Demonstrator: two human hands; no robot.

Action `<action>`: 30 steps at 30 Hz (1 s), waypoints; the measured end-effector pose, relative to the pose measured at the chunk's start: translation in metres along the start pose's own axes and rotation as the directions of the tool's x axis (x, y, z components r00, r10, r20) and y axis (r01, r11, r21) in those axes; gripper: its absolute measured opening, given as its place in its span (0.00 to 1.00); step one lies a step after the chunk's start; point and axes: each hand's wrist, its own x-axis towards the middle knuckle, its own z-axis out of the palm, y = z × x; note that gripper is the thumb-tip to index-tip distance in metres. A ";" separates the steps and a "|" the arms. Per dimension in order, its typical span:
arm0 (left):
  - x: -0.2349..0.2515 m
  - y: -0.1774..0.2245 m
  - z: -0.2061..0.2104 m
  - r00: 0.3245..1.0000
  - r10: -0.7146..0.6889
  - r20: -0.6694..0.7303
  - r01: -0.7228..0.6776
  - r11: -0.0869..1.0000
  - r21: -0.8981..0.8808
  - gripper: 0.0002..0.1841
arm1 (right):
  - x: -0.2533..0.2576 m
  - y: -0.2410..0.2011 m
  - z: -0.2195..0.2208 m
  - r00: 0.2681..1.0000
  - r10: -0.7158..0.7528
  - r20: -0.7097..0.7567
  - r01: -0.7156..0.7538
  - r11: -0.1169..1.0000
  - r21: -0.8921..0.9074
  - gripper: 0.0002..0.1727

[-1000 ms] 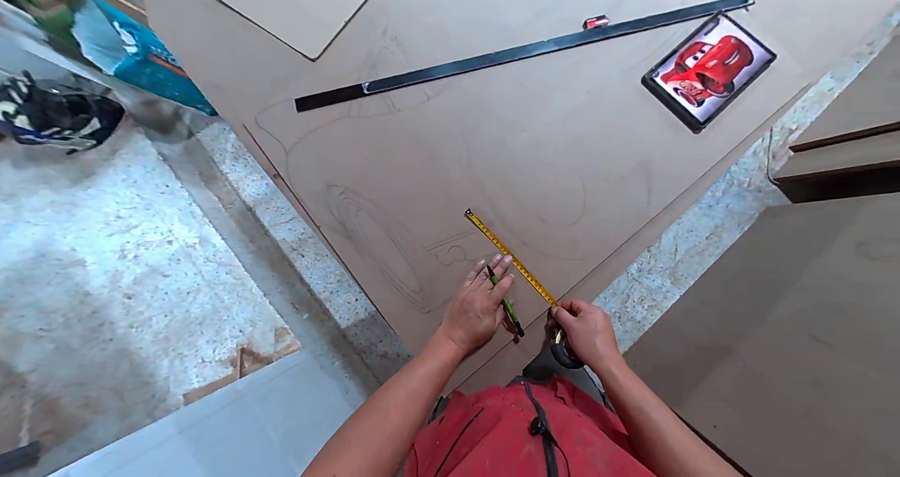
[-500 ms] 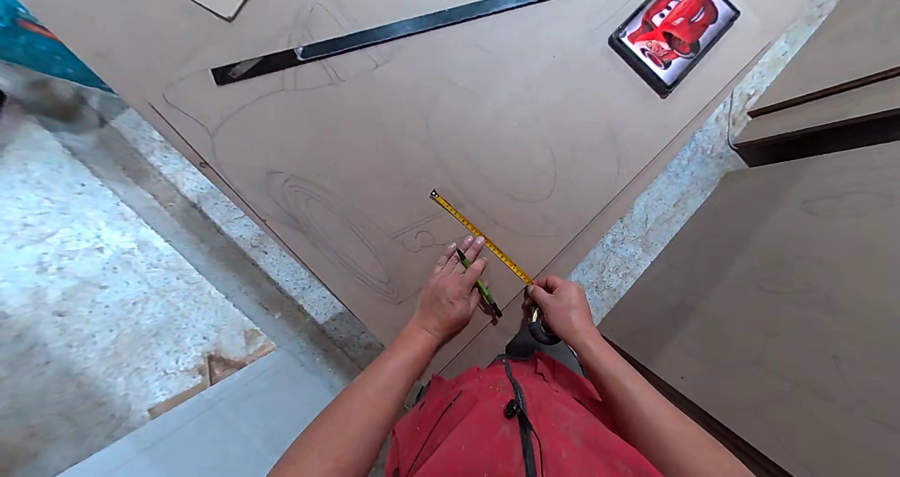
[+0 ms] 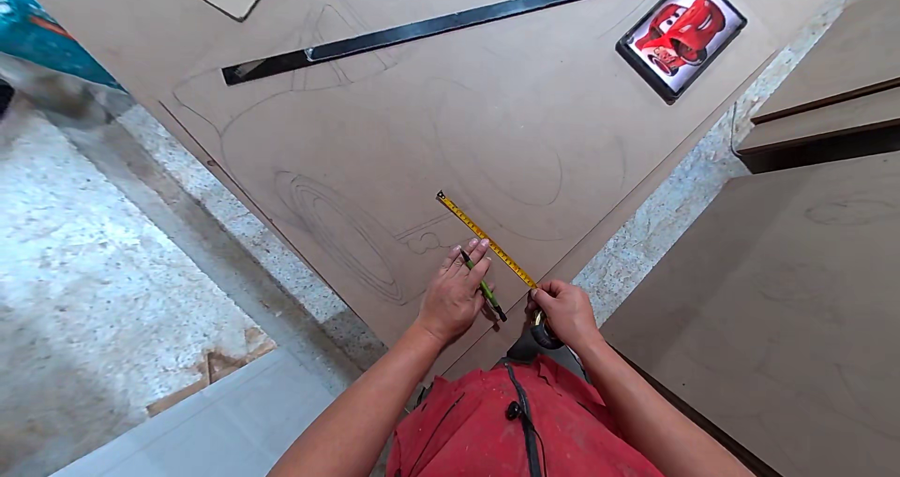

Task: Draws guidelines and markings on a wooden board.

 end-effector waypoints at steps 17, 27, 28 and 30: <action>0.045 -0.051 -0.097 0.730 -0.633 -0.257 0.292 0.629 -0.721 0.25 | -0.002 -0.001 -0.001 1.000 -0.004 0.025 0.005 0.999 -0.036 0.11; 0.105 -0.084 -0.075 0.647 -0.761 -0.043 0.554 0.508 -0.660 0.05 | -0.001 -0.002 0.000 1.000 0.011 0.027 -0.011 1.000 0.019 0.10; 0.106 -0.084 -0.074 0.647 -0.761 -0.045 0.568 0.521 -0.637 0.05 | -0.001 -0.003 0.000 0.999 0.017 0.027 -0.017 1.000 0.019 0.10; 0.108 -0.083 -0.074 0.657 -0.753 -0.030 0.595 0.543 -0.592 0.06 | -0.001 -0.004 0.000 0.999 0.024 0.026 -0.025 1.000 0.019 0.10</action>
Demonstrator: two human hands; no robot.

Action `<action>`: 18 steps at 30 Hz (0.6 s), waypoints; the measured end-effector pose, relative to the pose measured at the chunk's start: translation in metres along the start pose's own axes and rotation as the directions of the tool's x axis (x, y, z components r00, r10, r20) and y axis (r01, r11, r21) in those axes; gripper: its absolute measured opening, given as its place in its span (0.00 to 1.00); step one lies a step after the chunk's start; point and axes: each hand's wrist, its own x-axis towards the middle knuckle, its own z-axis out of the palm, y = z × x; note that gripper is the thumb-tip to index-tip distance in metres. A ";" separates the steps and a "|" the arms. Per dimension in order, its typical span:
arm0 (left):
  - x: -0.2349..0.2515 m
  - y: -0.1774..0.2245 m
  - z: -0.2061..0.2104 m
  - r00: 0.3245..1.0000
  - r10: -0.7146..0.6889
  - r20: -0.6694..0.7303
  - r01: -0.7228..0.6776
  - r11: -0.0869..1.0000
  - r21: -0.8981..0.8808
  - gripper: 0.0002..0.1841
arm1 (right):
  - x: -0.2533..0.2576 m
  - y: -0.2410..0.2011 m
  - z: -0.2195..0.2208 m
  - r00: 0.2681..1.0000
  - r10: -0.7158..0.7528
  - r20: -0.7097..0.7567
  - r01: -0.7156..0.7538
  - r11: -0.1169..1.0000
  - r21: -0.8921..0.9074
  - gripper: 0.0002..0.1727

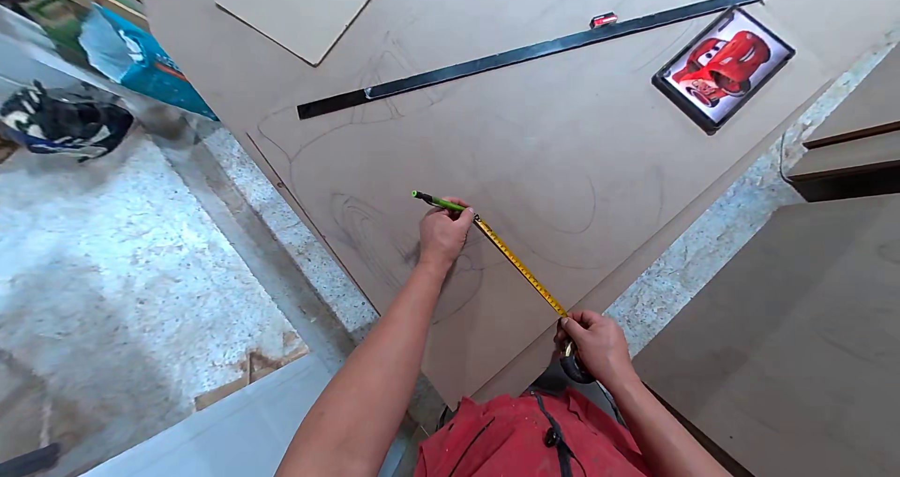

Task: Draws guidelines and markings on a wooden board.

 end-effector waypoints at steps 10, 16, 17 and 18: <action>0.000 0.022 0.005 0.997 0.004 0.071 -0.025 0.956 0.292 0.06 | 0.000 0.000 -0.001 1.000 -0.008 0.001 0.008 1.000 -0.019 0.10; 0.000 0.026 0.006 0.996 0.020 0.083 -0.049 0.928 0.369 0.06 | 0.001 0.001 -0.002 1.000 -0.011 0.003 0.011 1.000 -0.001 0.10; 0.000 0.027 0.007 0.996 0.017 0.082 -0.045 0.931 0.363 0.06 | 0.001 0.001 -0.002 1.000 -0.009 0.002 0.009 1.000 -0.002 0.10; 0.000 0.028 0.007 0.996 0.010 0.084 -0.039 0.933 0.358 0.05 | 0.000 0.000 -0.001 1.000 -0.008 0.002 0.008 1.000 -0.001 0.10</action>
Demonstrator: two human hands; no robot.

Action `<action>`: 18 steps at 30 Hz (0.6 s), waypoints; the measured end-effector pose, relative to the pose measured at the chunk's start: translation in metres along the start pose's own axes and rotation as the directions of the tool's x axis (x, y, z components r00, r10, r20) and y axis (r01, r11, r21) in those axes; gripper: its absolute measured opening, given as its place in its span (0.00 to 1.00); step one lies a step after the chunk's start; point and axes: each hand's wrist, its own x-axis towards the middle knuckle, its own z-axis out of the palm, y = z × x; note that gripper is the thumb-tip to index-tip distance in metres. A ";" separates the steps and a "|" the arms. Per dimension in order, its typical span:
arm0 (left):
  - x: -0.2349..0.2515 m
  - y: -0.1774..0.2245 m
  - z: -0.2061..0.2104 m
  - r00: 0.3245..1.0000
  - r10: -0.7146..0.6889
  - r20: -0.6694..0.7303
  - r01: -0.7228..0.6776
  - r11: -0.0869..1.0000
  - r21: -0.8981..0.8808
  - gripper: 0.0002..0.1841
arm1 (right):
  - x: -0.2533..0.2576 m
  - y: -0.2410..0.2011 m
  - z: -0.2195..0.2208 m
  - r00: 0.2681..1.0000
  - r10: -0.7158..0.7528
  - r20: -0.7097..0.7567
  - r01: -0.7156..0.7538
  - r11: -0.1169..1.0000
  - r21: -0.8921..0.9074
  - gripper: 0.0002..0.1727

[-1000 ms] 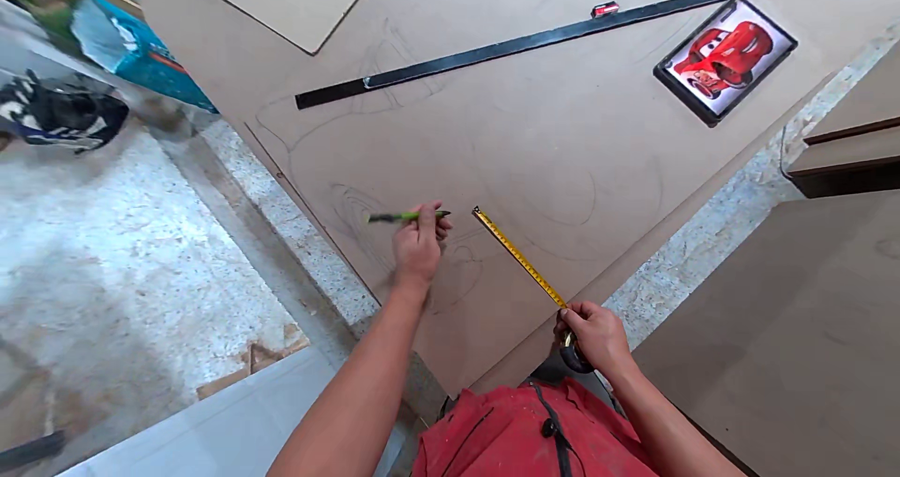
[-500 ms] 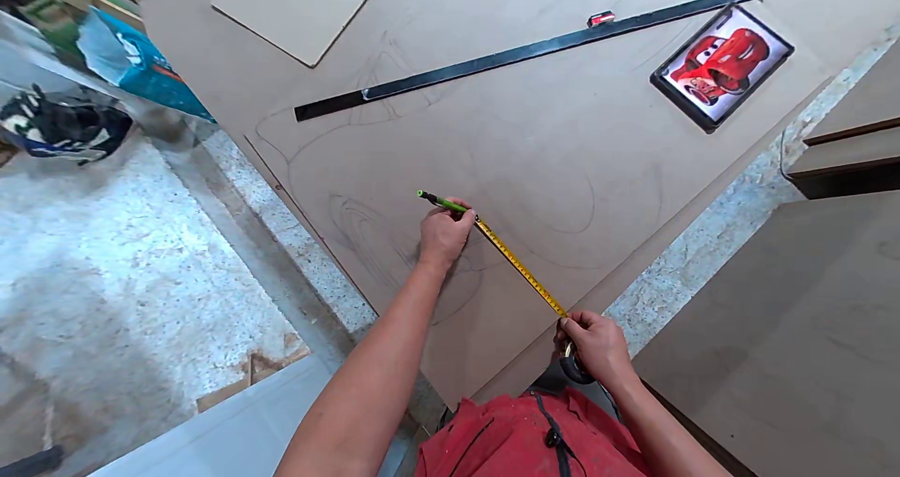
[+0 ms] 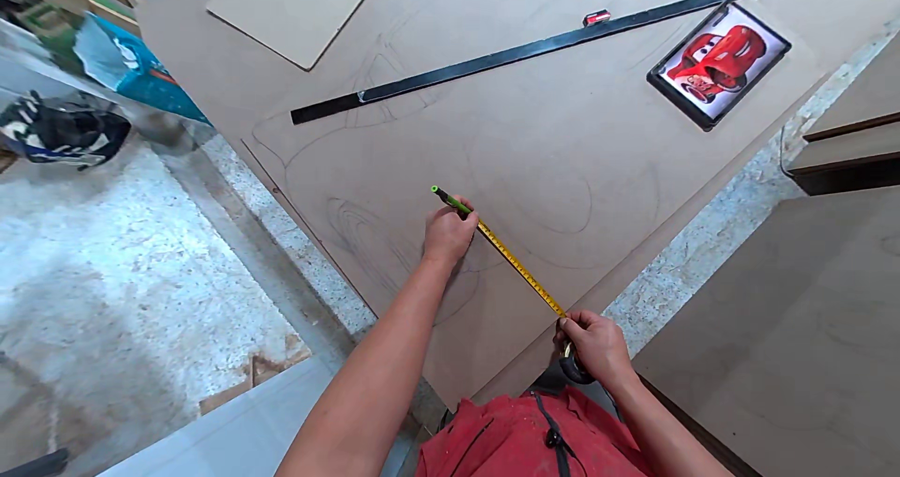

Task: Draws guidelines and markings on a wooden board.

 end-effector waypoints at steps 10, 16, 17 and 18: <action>-0.003 -0.028 -0.013 0.994 -0.083 -0.067 0.049 0.913 -0.406 0.07 | -0.002 0.009 -0.004 1.000 -0.027 0.015 0.026 0.996 0.081 0.10; -0.066 -0.091 -0.033 0.981 -0.152 -0.125 0.072 0.869 -0.490 0.08 | -0.019 0.038 -0.020 0.995 -0.104 0.007 0.098 0.948 0.301 0.10; -0.079 -0.096 -0.035 0.980 -0.159 -0.117 0.082 0.866 -0.493 0.08 | -0.021 0.042 -0.022 0.994 -0.107 0.005 0.100 0.942 0.320 0.10; -0.090 -0.098 -0.037 0.978 -0.171 -0.118 0.092 0.866 -0.491 0.08 | -0.022 0.045 -0.024 0.994 -0.110 0.005 0.102 0.937 0.334 0.11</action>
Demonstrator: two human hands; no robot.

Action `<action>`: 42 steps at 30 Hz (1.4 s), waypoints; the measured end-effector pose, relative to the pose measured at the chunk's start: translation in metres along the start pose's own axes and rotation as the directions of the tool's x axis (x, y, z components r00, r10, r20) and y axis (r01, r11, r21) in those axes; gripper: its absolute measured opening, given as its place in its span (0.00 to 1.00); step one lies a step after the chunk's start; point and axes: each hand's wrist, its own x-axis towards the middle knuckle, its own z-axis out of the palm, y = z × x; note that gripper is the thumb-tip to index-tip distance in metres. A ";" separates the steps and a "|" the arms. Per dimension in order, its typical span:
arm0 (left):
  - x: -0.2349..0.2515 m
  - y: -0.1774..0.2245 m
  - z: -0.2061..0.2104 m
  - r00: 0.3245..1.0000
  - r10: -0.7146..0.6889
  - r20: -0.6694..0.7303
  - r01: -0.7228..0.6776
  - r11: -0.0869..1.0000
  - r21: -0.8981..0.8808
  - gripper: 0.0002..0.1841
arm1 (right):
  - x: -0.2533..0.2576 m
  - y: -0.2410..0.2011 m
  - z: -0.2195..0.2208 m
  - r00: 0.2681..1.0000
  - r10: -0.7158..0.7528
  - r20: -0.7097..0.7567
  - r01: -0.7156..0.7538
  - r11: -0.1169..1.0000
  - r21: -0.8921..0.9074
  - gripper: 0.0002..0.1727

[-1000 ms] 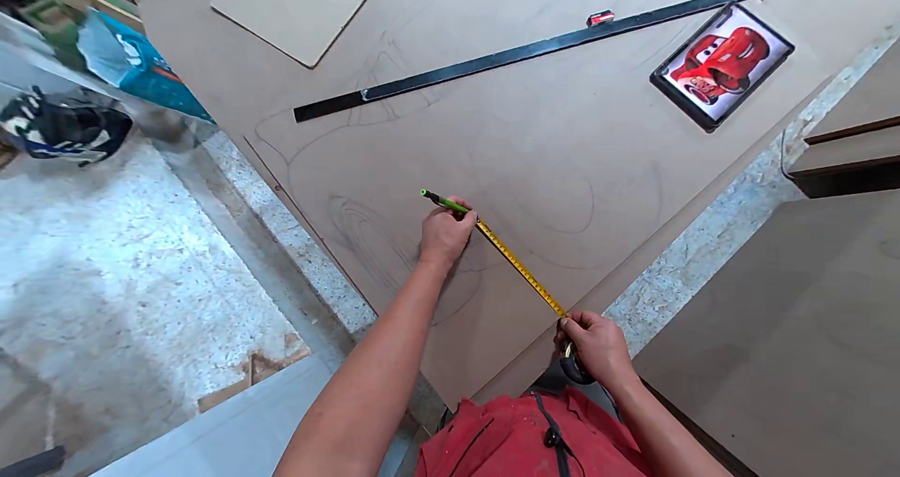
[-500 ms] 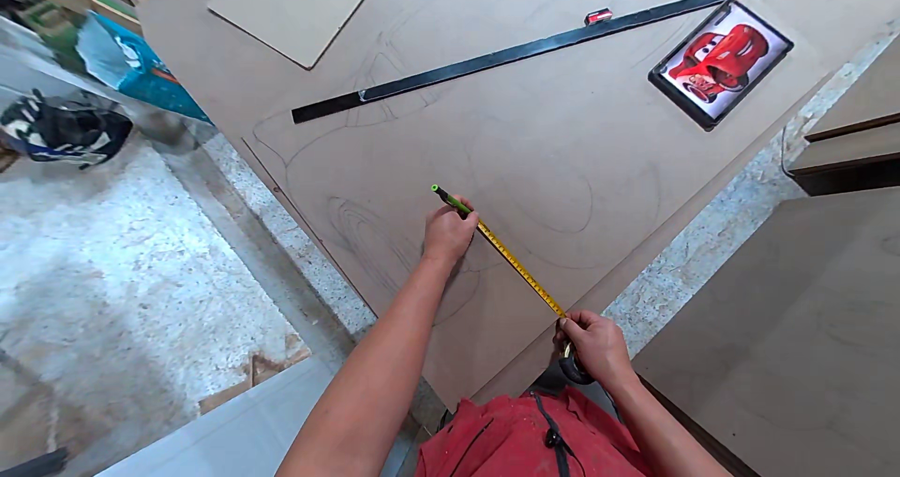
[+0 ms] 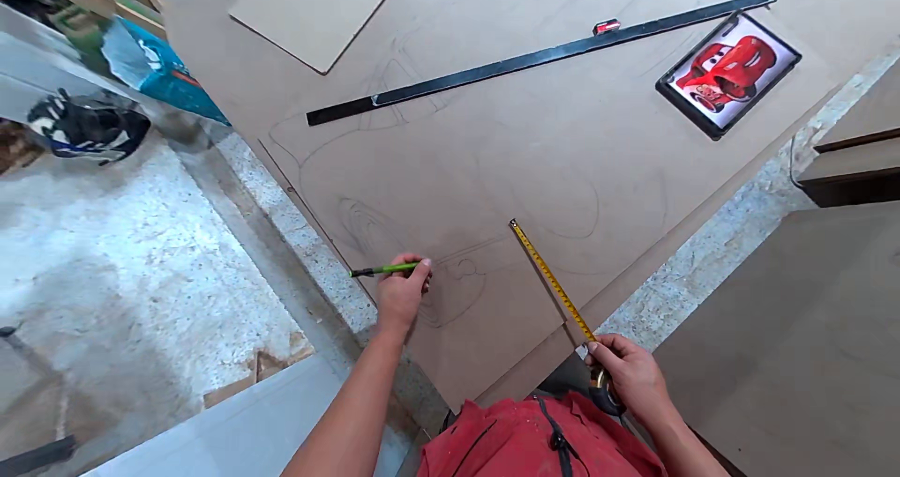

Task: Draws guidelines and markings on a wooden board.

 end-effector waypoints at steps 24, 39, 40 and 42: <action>-0.035 -0.012 0.113 0.605 0.594 0.530 -0.796 0.449 0.406 0.24 | 0.009 -0.020 0.044 0.998 -0.036 -0.058 0.017 0.953 -0.302 0.10; -0.033 -0.016 0.117 0.623 0.591 0.513 -0.782 0.458 0.423 0.25 | 0.017 -0.021 0.046 0.995 -0.023 -0.093 -0.016 0.918 -0.397 0.13; -0.033 -0.016 0.117 0.625 0.587 0.514 -0.781 0.459 0.424 0.25 | 0.017 -0.021 0.047 0.995 -0.021 -0.097 -0.020 0.915 -0.404 0.13; -0.033 -0.016 0.117 0.625 0.585 0.517 -0.781 0.460 0.424 0.25 | 0.018 -0.023 0.047 0.995 -0.015 -0.102 -0.028 0.909 -0.415 0.14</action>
